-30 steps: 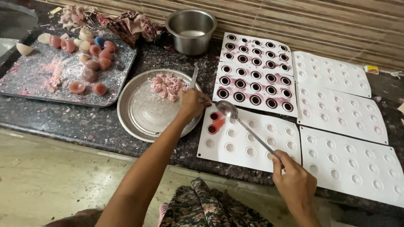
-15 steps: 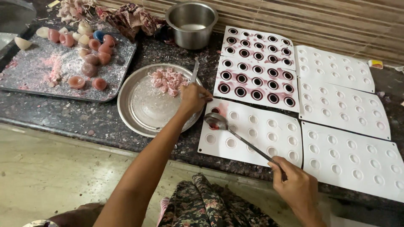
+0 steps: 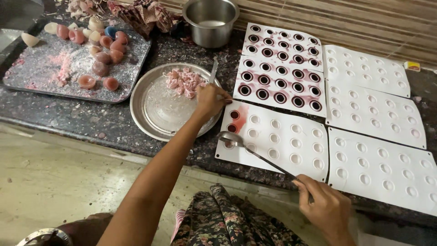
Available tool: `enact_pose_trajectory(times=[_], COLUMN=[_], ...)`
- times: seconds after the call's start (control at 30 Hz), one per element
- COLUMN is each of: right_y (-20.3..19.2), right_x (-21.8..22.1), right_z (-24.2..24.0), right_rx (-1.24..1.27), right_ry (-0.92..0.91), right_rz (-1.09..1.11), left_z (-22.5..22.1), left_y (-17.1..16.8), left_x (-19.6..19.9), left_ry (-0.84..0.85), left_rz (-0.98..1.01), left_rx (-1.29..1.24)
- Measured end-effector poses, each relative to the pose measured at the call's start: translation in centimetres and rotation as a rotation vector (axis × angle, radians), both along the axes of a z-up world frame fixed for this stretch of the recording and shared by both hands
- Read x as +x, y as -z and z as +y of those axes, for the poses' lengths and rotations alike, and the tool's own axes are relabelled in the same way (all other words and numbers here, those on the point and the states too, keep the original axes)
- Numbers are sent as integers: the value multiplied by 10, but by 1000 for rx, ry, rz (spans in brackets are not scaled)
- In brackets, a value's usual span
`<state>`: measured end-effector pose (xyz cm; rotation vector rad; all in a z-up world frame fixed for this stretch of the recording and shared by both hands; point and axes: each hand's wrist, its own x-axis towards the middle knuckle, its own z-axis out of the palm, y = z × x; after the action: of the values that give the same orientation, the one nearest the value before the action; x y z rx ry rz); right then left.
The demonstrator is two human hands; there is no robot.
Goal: The recorder is seen pouring a red liquid, likely melted soap base, into small circular silicone molds using a ladle.
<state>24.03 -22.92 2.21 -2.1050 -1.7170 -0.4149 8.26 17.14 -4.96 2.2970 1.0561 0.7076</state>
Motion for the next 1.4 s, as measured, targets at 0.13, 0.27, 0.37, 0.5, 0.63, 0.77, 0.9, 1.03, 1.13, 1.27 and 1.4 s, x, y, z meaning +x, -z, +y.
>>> enact_pose_trajectory(times=[0.13, 0.27, 0.37, 0.5, 0.63, 0.77, 0.9, 1.03, 1.13, 1.27, 1.4], right_y=[13, -11, 0, -10, -23, -45, -50, -48, -36, 12, 64], right_x=[11, -7, 0, 0, -32, -100, -185, -286, -379, -493, -586], right_z=[-8, 3, 10, 34, 66, 91, 102, 109, 114, 121, 132], right_rx=[-4, 29, -52, -370, -389, -424, -507, -592, -682, -874, -902], right_ry=[9, 62, 115, 323, 184, 13, -184, -384, -442, -538, -618], right_rz=[-20, 57, 545, 1137, 1216, 1208, 1127, 1078, 976, 827, 465], left_z=[-19, -56, -107, -168, -204, -235, -261, -284, -306, -345, -387], left_y=[-22, -36, -51, -50, -41, -45, -30, -1, -1, 29, 70], left_x=[-17, -54, -87, -125, -172, -223, -285, -365, -442, -556, -659], left_ry=[0, -94, -213, -421, -574, -694, -835, -953, -1002, -1095, -1261], left_rz=[-73, -301, -417, -509, -520, -527, -573, -603, -598, -554, -487], left_rx=[115, 131, 47, -80, -172, -220, -199, -111, -90, -133, -83])
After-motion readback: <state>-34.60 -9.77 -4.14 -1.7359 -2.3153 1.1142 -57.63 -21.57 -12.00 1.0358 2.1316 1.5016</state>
